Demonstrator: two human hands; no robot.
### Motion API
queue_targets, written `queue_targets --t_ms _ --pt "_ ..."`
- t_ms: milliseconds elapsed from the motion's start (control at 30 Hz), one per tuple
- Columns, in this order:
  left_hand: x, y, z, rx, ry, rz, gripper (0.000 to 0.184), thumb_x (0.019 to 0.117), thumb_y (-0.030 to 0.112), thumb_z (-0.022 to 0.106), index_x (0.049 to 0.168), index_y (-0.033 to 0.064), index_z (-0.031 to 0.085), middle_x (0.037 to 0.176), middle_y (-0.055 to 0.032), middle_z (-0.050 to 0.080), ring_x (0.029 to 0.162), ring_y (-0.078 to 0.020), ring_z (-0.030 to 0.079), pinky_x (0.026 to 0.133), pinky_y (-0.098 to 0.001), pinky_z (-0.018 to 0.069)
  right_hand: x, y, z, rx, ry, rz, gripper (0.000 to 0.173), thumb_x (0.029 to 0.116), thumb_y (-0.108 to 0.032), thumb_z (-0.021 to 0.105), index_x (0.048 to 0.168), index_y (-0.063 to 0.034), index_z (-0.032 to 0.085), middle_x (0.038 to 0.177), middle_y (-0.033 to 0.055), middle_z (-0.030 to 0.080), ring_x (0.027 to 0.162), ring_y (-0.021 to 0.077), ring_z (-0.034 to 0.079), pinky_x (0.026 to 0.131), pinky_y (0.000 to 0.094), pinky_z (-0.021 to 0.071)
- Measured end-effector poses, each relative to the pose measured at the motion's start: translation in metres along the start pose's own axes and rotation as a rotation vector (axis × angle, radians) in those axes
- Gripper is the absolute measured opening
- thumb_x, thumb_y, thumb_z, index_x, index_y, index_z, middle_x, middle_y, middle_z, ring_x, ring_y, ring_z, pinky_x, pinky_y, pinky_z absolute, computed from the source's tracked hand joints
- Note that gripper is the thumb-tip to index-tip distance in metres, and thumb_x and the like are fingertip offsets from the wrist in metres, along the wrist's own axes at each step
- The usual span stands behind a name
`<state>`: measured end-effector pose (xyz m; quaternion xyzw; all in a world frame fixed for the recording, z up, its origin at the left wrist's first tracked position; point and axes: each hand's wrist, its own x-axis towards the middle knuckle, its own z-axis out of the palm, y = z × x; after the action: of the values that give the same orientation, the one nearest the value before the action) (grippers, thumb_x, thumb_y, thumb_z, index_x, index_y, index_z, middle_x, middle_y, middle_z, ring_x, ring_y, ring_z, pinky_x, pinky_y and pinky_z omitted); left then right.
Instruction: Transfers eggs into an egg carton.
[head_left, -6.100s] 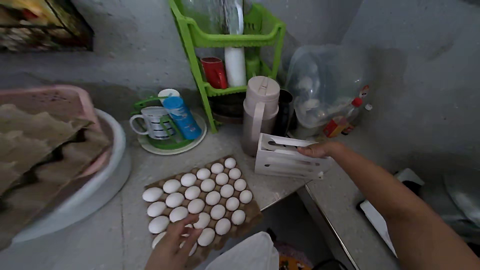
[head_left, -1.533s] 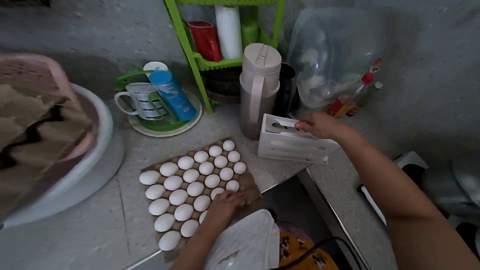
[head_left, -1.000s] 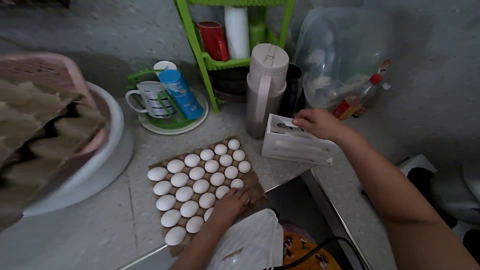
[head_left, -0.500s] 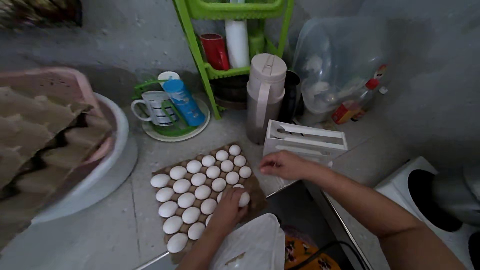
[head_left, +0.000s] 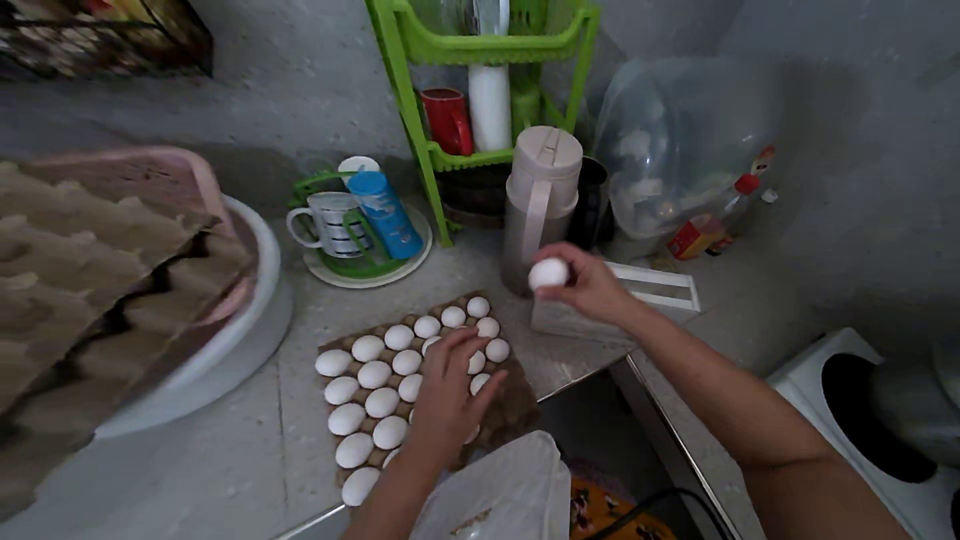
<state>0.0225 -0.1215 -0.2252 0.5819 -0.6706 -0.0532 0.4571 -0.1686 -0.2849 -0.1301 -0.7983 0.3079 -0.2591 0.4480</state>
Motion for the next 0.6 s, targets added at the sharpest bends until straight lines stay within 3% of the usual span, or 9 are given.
queue_targets --t_ms 67,167,267,333,400,500,600 --pt "-0.009 -0.007 -0.001 0.009 -0.059 -0.069 0.046 0.0913 0.027 0.069 0.125 -0.0044 0.064 0.133 -0.0270 0.058 0.122 -0.0406 0.058 0.098 -0.0525 0.0509 0.014 0.018 -0.026 -0.220 0.082 -0.015 0.049 0.0870 -0.010 0.080 0.131 0.0044 0.062 0.124 0.0238 0.066 0.113 0.0346 0.063 0.097 0.0483 0.0521" --pt "-0.019 -0.010 0.000 0.000 -0.120 -0.122 0.044 0.0911 0.023 0.070 0.123 -0.0057 0.066 0.133 -0.0281 0.058 0.122 -0.0433 0.059 0.098 -0.0574 0.0503 0.024 0.044 -0.035 -0.428 0.045 0.022 0.046 0.0875 -0.013 0.079 0.128 0.0014 0.065 0.123 0.0268 0.066 0.117 0.0451 0.061 0.099 0.0581 0.0499" --pt "-0.026 -0.012 0.002 -0.012 -0.154 -0.157 0.041 0.0924 0.021 0.070 0.124 -0.0052 0.066 0.134 -0.0279 0.057 0.115 -0.0406 0.063 0.090 -0.0530 0.0559 0.025 0.051 -0.021 -0.540 -0.036 0.080 0.035 0.0926 -0.010 0.074 0.126 0.0008 0.067 0.127 0.0276 0.061 0.114 0.0427 0.062 0.097 0.0551 0.0530" --pt "-0.030 -0.013 0.003 0.002 -0.149 -0.155 0.039 0.0925 0.020 0.069 0.122 -0.0050 0.067 0.133 -0.0283 0.057 0.109 -0.0403 0.065 0.086 -0.0511 0.0576 0.024 0.053 -0.015 -0.623 -0.081 0.057 0.024 0.0981 -0.006 0.064 0.119 0.0034 0.070 0.121 0.0274 0.063 0.108 0.0399 0.066 0.094 0.0516 0.0549" --pt "-0.033 -0.014 0.002 0.014 -0.149 -0.156 0.038 0.0921 0.019 0.069 0.121 -0.0048 0.067 0.132 -0.0285 0.058 0.105 -0.0403 0.066 0.083 -0.0511 0.0579 0.026 0.057 -0.014 -0.701 -0.156 0.060 0.023 0.1029 -0.008 0.056 0.113 0.0052 0.073 0.114 0.0256 0.069 0.112 0.0408 0.067 0.099 0.0545 0.0518" --pt "-0.036 -0.016 0.000 0.011 -0.188 -0.190 0.034 0.0927 0.017 0.069 0.120 -0.0036 0.068 0.132 -0.0269 0.059 0.109 -0.0402 0.066 0.087 -0.0536 0.0569 0.026 0.057 -0.019 -0.771 -0.237 0.100 0.038 0.1087 -0.030 0.050 0.109 -0.0001 0.074 0.105 0.0223 0.071 0.109 0.0430 0.065 0.093 0.0597 0.0514" --pt "-0.039 -0.018 0.000 -0.013 -0.254 -0.212 0.030 0.0943 0.017 0.067 0.118 -0.0008 0.071 0.132 -0.0238 0.060 0.115 -0.0392 0.064 0.093 -0.0547 0.0549 0.026 0.038 -0.027 -0.897 -0.362 0.235 0.056 0.1084 -0.050 0.042 0.129 -0.0046 0.068 0.119 0.0251 0.069 0.120 0.0464 0.060 0.103 0.0633 0.0439"
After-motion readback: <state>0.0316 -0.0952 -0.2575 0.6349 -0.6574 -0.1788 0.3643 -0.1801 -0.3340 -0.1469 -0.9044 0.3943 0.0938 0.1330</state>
